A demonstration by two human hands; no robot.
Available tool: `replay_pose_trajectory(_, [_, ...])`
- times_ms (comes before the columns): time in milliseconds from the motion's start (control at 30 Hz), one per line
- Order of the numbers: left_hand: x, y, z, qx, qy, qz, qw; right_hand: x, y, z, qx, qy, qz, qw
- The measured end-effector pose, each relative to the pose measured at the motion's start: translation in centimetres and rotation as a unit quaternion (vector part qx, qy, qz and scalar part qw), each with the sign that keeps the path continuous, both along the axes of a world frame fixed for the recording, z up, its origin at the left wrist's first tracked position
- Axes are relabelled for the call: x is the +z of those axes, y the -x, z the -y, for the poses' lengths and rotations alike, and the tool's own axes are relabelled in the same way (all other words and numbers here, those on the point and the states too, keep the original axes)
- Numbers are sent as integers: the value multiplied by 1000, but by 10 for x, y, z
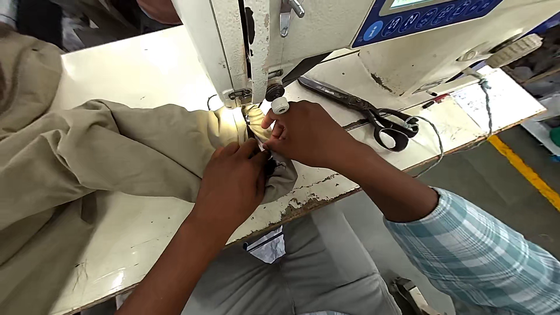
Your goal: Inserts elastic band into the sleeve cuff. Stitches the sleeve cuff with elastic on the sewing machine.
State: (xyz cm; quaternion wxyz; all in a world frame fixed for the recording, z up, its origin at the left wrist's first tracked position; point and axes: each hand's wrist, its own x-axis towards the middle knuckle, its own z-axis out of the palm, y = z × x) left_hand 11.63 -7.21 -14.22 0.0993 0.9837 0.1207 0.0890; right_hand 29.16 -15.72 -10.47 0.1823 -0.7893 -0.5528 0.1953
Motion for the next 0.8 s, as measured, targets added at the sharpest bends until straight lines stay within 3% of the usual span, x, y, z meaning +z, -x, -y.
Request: replay_pose_trajectory(800, [-3, 2, -2, -12, -6, 0, 1000, 1, 14, 11, -11, 5, 9, 1000])
